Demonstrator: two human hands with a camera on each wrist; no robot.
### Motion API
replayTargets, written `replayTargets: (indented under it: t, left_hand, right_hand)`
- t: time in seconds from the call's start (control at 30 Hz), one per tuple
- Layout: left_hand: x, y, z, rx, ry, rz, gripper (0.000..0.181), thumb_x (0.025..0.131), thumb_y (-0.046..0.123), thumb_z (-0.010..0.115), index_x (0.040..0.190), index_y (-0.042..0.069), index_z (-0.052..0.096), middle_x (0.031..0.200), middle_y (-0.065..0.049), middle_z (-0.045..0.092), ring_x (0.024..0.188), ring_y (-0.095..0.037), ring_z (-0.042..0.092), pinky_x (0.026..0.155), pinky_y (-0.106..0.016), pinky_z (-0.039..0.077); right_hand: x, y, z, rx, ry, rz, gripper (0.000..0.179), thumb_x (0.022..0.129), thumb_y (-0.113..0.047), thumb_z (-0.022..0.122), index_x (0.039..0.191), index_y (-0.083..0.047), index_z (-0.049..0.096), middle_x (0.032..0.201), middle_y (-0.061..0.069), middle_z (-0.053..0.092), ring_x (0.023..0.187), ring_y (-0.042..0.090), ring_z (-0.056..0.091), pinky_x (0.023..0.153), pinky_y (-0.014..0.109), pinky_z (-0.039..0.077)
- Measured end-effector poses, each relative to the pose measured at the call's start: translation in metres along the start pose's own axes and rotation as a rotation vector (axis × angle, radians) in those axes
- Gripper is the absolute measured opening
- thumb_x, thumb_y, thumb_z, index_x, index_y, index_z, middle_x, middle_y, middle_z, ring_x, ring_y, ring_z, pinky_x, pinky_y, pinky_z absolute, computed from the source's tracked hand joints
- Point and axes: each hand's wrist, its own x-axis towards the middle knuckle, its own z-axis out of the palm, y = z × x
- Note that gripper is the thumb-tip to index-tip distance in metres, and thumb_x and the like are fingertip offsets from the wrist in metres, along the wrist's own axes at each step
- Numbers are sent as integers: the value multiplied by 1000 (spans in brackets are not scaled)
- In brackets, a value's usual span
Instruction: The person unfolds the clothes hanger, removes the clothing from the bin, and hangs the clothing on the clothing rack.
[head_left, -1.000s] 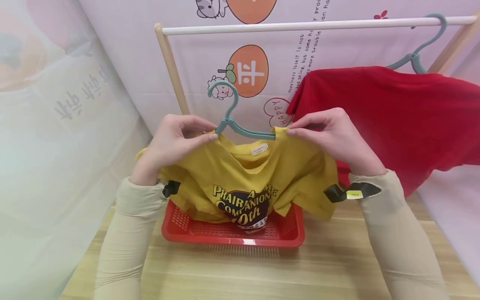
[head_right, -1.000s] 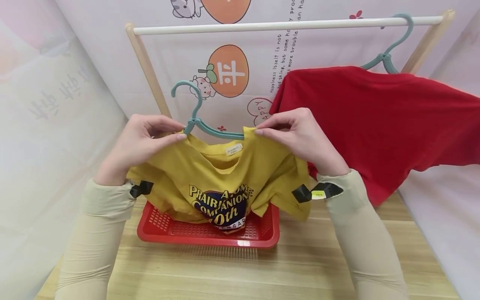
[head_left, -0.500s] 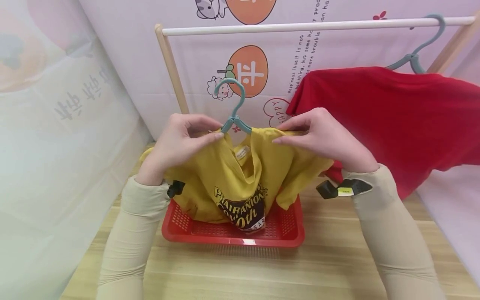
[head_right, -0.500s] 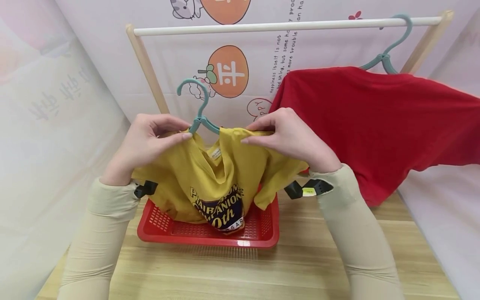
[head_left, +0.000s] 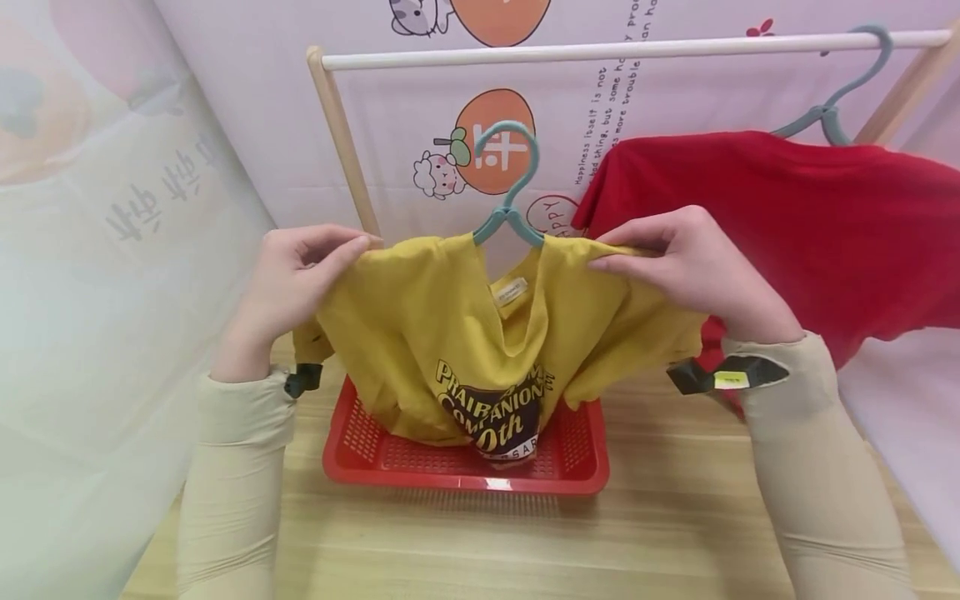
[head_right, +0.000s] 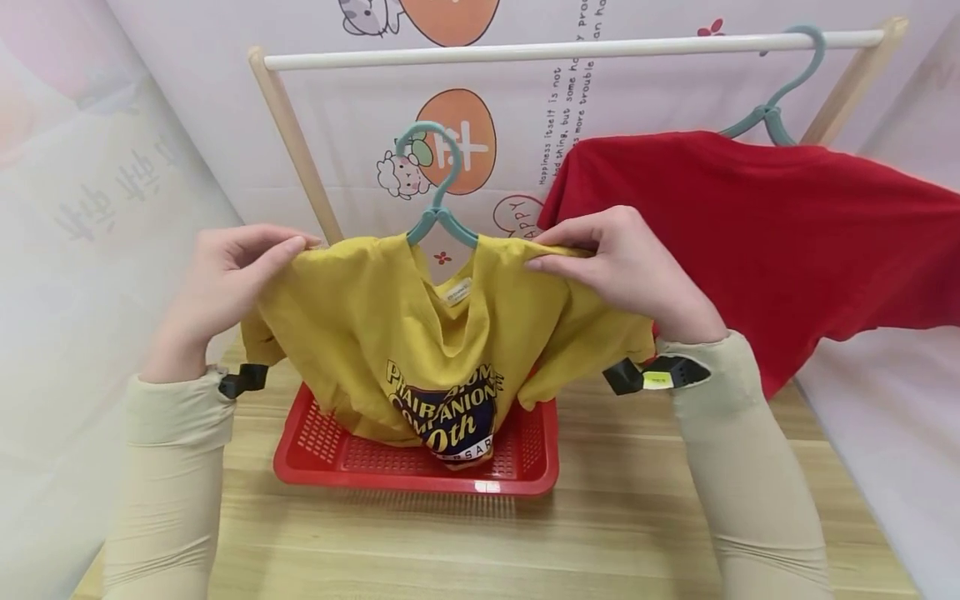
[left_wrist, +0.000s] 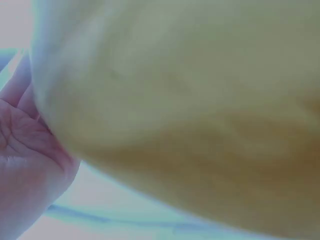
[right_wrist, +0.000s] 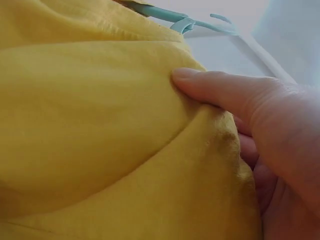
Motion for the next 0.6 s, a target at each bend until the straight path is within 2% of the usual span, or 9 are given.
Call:
replayTargets:
  t: [0.2, 0.27, 0.37, 0.5, 0.6]
  left_hand:
    - [-8, -17, -15, -94, 62, -75, 22, 98, 20, 71, 112, 4, 78, 97, 4, 76, 88, -13, 68, 78, -20, 52]
    - [-11, -22, -18, -115, 64, -95, 21, 97, 18, 72, 112, 3, 78, 97, 4, 76, 87, -12, 69, 78, -20, 52]
    - [-15, -27, -21, -97, 52, -122, 20, 97, 17, 73, 111, 4, 78, 96, 5, 76, 85, -12, 69, 77, -20, 52]
    - [-21, -35, -30, -51, 84, -102, 17, 97, 12, 72, 108, 1, 77, 93, 5, 75, 82, -9, 68, 76, -17, 52]
    - [-27, -42, -40, -70, 174, -72, 12, 96, 6, 71, 104, 0, 77, 90, 8, 75, 81, -6, 67, 76, -15, 51]
  right_hand:
    - [-5, 10, -15, 15, 51, 49, 26, 89, -29, 83, 113, -19, 81, 92, 0, 76, 76, 22, 64, 62, 20, 52]
    - [-7, 14, -18, 20, 63, 62, 26, 89, -27, 83, 113, -18, 81, 92, 1, 76, 76, 23, 64, 62, 20, 52]
    - [-9, 18, -23, 18, 72, 79, 27, 89, -26, 83, 114, -17, 80, 92, 1, 76, 76, 23, 64, 62, 20, 51]
    - [-13, 22, -28, 32, 92, 99, 29, 88, -25, 83, 115, -16, 80, 92, 0, 76, 76, 21, 65, 62, 19, 52]
    - [-17, 27, -35, 88, 130, 113, 28, 88, -21, 83, 115, -11, 79, 92, 3, 76, 74, 20, 66, 60, 19, 53]
